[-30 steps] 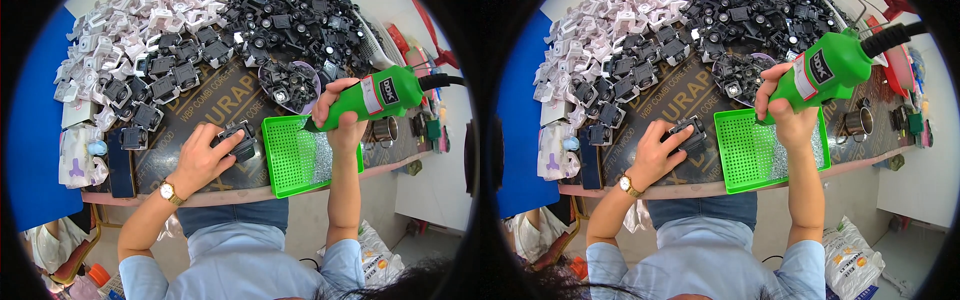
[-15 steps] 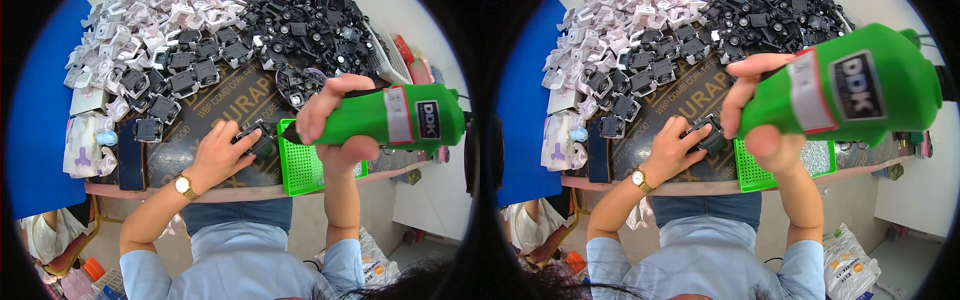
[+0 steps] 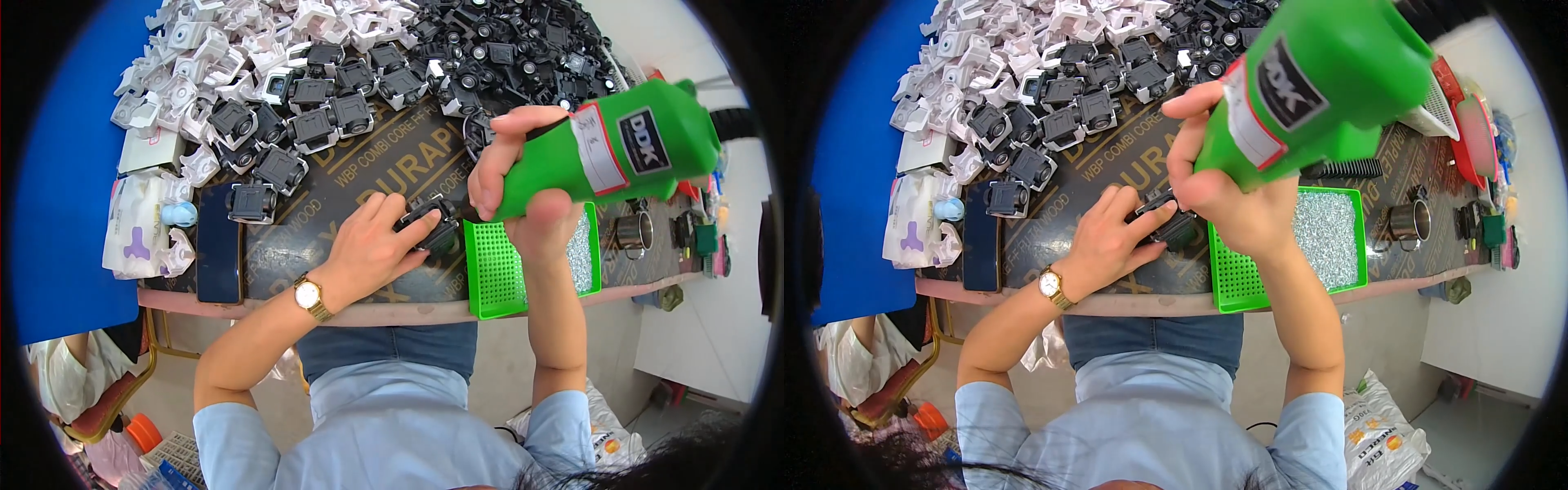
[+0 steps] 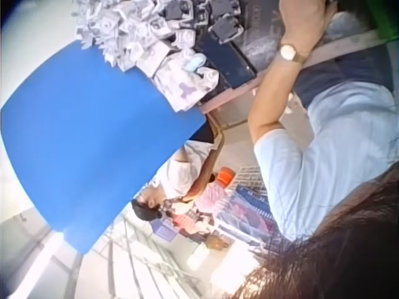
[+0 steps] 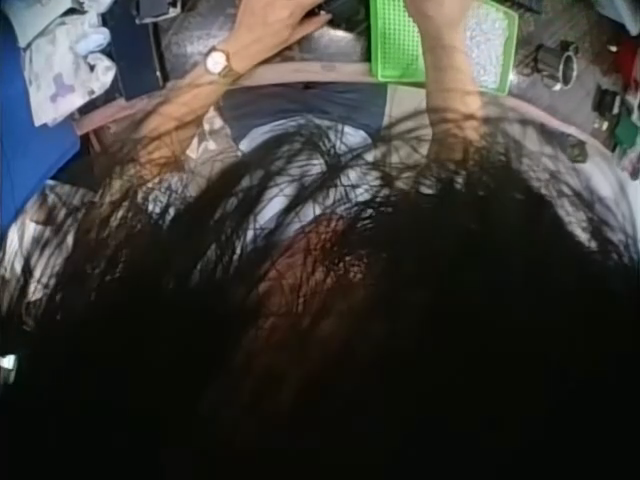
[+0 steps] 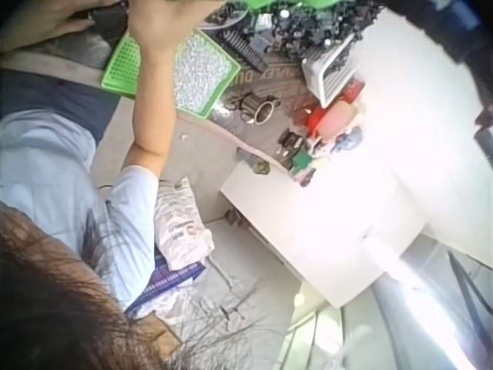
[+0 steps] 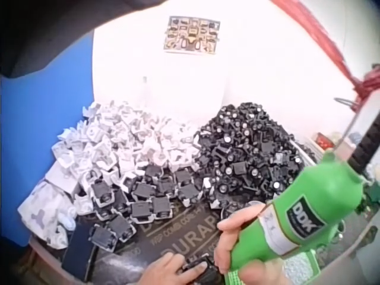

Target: The person assembles electronic cooling fans by securing screws into plastic housings with an electric screwdriver.

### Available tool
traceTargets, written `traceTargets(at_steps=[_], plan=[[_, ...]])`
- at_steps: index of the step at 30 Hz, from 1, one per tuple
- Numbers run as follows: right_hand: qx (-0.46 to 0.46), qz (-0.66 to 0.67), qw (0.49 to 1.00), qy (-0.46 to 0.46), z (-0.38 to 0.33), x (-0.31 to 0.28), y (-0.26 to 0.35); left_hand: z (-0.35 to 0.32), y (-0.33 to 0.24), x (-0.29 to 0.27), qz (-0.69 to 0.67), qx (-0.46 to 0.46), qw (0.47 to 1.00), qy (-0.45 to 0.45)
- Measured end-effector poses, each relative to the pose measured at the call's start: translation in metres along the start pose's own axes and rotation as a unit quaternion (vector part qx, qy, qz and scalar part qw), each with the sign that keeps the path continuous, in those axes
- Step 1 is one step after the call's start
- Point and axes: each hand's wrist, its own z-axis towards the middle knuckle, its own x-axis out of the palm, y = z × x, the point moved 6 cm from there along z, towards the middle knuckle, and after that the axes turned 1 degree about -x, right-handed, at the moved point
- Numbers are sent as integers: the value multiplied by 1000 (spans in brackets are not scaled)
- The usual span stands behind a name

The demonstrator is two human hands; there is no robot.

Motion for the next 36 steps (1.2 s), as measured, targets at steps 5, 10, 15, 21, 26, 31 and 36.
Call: traceTargets(at_steps=[5, 10, 15, 21, 26, 31, 36], plan=[[2, 111, 994, 7, -4, -2, -7, 0, 0, 0, -2, -2, 1000, -3], [-16, 118, 993, 11, -4, 0, -7, 0, 1, 0, -4, 4, 1000, -9], [31, 41, 999, 6, -6, 7, -17, 0, 0, 0, -2, 3, 1000, -13], [30, 132, 990, -44, -10, 2, -26, -1, 0, 2, -4, -2, 1000, -26], [42, 101, 993, -47, -10, 4, -29, -1, 5, 4, -18, -9, 999, -27], [40, 53, 994, -87, -7, 2, -26, 0, -2, 1, 11, -2, 999, -39], [47, 87, 986, -135, -7, -13, -27, 0, -4, -1, 19, 4, 999, -44]])
